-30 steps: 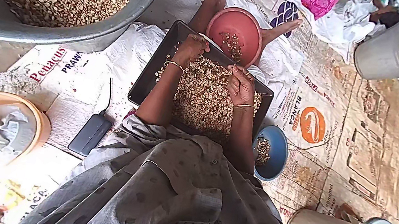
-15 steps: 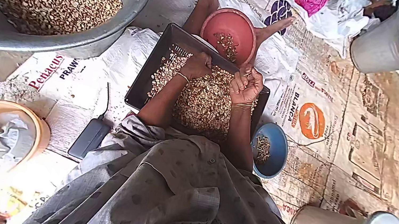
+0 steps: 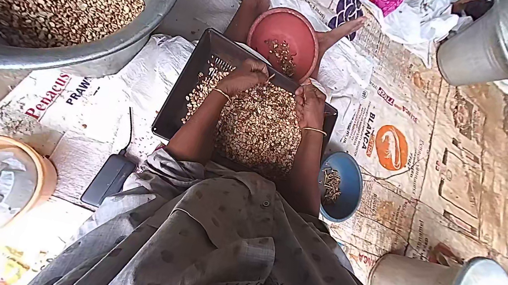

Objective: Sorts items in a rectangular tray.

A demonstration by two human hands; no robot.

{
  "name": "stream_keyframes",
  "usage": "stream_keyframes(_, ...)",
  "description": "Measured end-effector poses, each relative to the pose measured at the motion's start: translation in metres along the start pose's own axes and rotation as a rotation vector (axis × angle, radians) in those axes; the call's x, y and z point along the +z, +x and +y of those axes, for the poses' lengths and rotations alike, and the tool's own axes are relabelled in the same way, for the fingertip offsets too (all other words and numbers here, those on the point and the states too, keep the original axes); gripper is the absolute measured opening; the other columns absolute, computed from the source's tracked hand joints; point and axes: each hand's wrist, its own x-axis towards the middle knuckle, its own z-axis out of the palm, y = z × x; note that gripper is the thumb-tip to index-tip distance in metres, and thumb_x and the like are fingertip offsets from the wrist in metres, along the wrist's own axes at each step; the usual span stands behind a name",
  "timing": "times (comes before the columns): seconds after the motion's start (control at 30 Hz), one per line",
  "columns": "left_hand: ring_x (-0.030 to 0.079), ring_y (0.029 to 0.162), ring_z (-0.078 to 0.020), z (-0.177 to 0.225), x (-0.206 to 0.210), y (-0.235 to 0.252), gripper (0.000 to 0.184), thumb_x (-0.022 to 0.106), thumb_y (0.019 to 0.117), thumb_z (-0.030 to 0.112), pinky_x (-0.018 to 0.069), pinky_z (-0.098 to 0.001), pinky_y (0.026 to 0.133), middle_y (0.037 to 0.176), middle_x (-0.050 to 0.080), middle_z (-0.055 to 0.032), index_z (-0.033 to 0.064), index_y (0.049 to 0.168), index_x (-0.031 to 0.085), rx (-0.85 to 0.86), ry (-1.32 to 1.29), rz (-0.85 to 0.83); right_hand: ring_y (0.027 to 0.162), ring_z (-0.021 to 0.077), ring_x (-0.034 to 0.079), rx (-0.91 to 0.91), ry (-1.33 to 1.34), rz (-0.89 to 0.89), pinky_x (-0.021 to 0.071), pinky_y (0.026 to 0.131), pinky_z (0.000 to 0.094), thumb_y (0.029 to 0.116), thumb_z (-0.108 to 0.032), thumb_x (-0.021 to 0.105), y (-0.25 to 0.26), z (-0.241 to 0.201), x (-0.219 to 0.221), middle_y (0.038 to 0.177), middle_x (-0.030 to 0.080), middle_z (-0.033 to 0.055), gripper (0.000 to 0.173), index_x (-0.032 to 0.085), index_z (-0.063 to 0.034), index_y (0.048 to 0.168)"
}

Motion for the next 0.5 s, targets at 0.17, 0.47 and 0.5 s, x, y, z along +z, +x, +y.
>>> stream_keyframes(0.17,0.036,0.045,0.0028,0.001,-0.008,-0.002,0.021,0.033,0.0979,0.011,0.0258,-0.0127,0.040,0.066,0.052,0.0096,0.0174,0.091,0.052,0.100,-0.676,-0.038,0.118,0.0405,0.065,0.073,-1.010,-0.123,0.0480,0.101,0.0604,0.1049,-0.020,0.052,0.003,0.006,0.010,0.122,0.068,0.0245,0.032,0.066,0.0011,0.125)
stream_keyframes(0.47,0.046,0.066,-0.0055,0.000,0.027,0.003,0.033,0.045,0.1095,0.017,0.0415,-0.0246,0.066,0.073,0.049,0.0017,0.0026,0.083,0.059,0.002,-0.087,0.119,0.114,0.0423,0.066,0.043,-1.050,-0.152,0.0496,0.096,0.0625,0.1000,-0.017,0.059,-0.004,0.003,0.027,0.117,0.070,0.0251,0.027,0.069,0.0023,0.116)
stream_keyframes(0.5,0.049,0.070,-0.0083,-0.004,0.030,0.005,0.032,0.048,0.1082,0.017,0.0444,-0.0288,0.071,0.076,0.053,-0.0018,-0.0003,0.085,0.062,0.027,-0.005,0.109,0.109,0.0373,0.067,0.015,-0.929,-0.125,0.0506,0.096,0.0582,0.0975,-0.014,0.062,-0.002,0.007,0.023,0.112,0.071,0.0228,0.024,0.071,0.0027,0.112)
